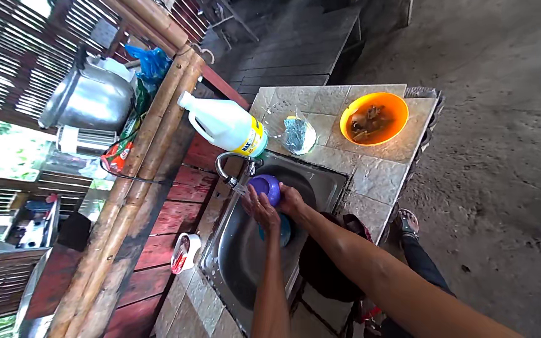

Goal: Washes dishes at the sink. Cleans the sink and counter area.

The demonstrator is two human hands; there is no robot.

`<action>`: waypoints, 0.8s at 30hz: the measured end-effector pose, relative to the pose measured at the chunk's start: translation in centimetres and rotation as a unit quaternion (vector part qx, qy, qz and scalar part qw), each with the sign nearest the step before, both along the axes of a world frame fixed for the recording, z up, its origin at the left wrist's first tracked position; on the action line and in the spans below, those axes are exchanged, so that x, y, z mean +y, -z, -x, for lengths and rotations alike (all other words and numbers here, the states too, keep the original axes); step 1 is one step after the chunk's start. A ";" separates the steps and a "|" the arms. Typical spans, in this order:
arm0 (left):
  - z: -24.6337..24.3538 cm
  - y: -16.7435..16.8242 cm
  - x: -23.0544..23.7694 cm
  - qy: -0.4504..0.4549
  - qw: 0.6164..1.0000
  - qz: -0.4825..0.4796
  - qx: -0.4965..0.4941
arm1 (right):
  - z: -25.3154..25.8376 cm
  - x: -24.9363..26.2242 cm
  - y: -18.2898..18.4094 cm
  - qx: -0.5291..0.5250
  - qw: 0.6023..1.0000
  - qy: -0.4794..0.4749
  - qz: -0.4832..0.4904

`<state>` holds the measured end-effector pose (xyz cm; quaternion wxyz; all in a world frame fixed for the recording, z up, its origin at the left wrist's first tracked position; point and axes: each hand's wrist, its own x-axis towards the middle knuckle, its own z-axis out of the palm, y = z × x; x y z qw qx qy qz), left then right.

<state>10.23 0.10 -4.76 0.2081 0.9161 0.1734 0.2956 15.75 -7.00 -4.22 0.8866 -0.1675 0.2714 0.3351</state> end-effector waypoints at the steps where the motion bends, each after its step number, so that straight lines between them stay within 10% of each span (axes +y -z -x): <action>1: -0.7 -0.8 0.6 -0.010 1.000 0.005 0.010 | 0.0 -0.2 -0.2 0.011 1.000 0.004 0.002; 6: -2.7 -6.0 3.3 -0.033 0.957 0.104 0.268 | 0.2 -0.1 -0.3 0.022 0.999 -0.004 0.043; 12: -2.2 -7.4 5.6 -0.049 0.909 0.376 0.175 | 0.8 1.0 1.2 -0.059 0.987 -0.077 0.130; 19: 0.7 -10.6 3.5 0.110 0.926 0.187 0.310 | 0.1 0.2 2.4 -0.095 0.948 -0.301 0.028; 24: 1.3 -11.9 2.5 0.174 0.841 0.050 0.509 | 0.7 -0.1 1.0 -0.101 0.960 -0.259 0.028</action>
